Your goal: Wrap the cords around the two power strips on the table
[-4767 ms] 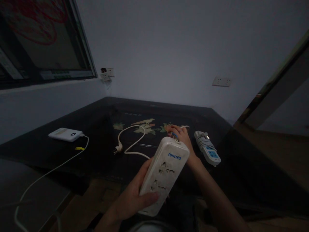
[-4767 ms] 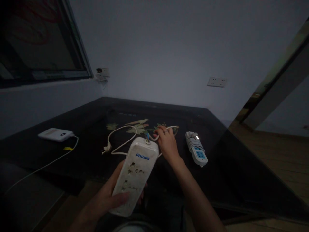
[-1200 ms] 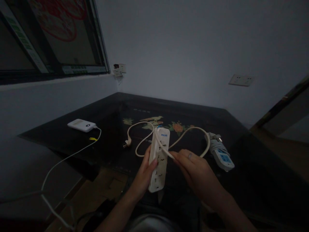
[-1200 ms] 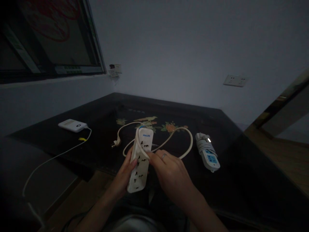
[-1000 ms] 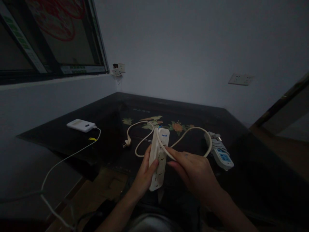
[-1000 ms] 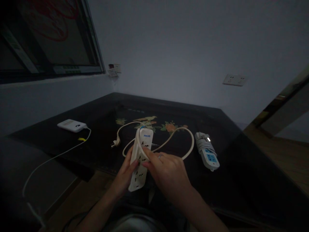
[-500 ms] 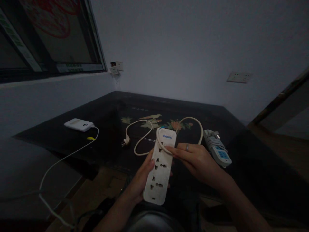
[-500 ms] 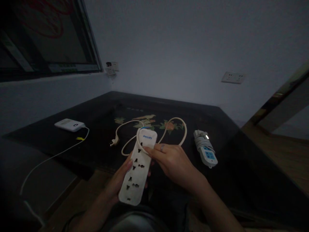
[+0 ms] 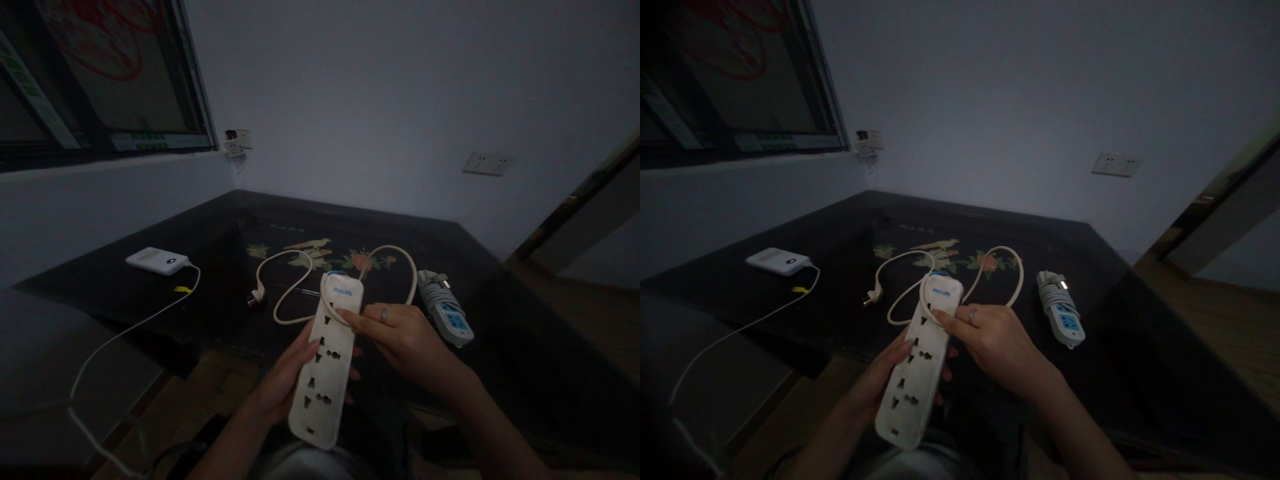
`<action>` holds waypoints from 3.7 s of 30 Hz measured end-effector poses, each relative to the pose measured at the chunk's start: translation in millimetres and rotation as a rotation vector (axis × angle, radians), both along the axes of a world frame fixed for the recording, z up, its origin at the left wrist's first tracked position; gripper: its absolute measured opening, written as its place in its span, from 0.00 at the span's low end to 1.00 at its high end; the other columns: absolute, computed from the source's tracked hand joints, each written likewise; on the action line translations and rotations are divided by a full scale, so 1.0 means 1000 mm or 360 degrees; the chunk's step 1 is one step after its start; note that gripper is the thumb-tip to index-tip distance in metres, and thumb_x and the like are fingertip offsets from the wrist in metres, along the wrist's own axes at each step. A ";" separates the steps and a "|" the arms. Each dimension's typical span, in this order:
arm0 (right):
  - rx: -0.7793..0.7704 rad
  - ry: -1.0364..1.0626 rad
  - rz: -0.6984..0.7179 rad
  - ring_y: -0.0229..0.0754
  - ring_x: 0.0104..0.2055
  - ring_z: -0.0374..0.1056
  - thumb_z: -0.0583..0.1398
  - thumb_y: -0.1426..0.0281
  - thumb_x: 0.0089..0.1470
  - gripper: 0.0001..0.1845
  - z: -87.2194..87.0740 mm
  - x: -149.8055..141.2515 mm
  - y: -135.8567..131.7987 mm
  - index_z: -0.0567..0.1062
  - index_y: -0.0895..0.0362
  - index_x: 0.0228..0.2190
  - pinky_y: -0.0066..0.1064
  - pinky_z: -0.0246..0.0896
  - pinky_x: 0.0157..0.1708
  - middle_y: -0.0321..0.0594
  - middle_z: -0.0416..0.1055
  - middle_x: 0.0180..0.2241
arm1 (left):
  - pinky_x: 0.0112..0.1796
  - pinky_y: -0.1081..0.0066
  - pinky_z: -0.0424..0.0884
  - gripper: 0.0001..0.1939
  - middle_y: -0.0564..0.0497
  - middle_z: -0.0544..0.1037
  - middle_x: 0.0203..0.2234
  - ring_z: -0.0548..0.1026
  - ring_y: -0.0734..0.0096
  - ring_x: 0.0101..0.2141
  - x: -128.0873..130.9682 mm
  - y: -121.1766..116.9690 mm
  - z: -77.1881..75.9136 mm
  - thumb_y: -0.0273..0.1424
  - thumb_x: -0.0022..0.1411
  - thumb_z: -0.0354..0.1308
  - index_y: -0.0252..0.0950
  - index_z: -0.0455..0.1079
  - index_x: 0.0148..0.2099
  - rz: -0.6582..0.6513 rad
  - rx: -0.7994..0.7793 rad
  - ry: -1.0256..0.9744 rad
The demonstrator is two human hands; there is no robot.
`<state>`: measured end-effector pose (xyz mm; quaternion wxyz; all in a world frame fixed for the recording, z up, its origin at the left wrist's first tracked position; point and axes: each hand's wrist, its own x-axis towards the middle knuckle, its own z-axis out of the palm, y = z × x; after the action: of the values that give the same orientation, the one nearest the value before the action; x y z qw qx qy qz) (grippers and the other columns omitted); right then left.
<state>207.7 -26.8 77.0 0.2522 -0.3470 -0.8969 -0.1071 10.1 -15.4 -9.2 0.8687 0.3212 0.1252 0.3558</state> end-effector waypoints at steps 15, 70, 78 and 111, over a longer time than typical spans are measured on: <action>0.0230 -0.0270 -0.0018 0.36 0.23 0.63 0.49 0.77 0.62 0.16 -0.003 -0.006 -0.004 0.72 0.64 0.47 0.29 0.51 0.21 0.37 0.71 0.24 | 0.23 0.71 0.70 0.38 0.47 0.79 0.25 0.76 0.65 0.22 0.025 0.026 0.014 0.57 0.52 0.57 0.33 0.64 0.55 0.0350 0.0143 0.0474; -0.0583 0.0628 0.0132 0.33 0.22 0.60 0.51 0.57 0.63 0.24 -0.013 0.013 0.017 0.67 0.58 0.21 0.24 0.50 0.23 0.33 0.64 0.19 | 0.19 0.73 0.64 0.36 0.47 0.74 0.15 0.72 0.68 0.17 0.012 0.012 0.023 0.63 0.49 0.50 0.31 0.70 0.29 -0.0056 -0.0288 -0.0049; -0.1028 0.0660 0.0228 0.33 0.24 0.58 0.50 0.56 0.63 0.23 -0.020 0.015 0.019 0.65 0.57 0.22 0.24 0.50 0.25 0.32 0.61 0.21 | 0.17 0.74 0.61 0.35 0.49 0.73 0.15 0.70 0.69 0.15 0.011 0.014 0.017 0.63 0.51 0.48 0.33 0.68 0.29 -0.0109 -0.0246 -0.0156; -0.1104 0.0765 -0.0103 0.35 0.24 0.59 0.55 0.57 0.60 0.22 -0.045 0.015 0.019 0.71 0.58 0.22 0.25 0.51 0.25 0.33 0.65 0.20 | 0.10 0.76 0.54 0.30 0.60 0.60 0.05 0.53 0.76 0.01 0.022 0.014 0.003 0.57 0.62 0.33 0.42 0.67 0.35 -0.0253 0.0034 -0.0842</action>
<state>223.1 -8.1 32.2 0.3189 -0.4545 -0.7842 0.2771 31.7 -1.5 -6.4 0.8930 0.2350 -0.1353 0.3592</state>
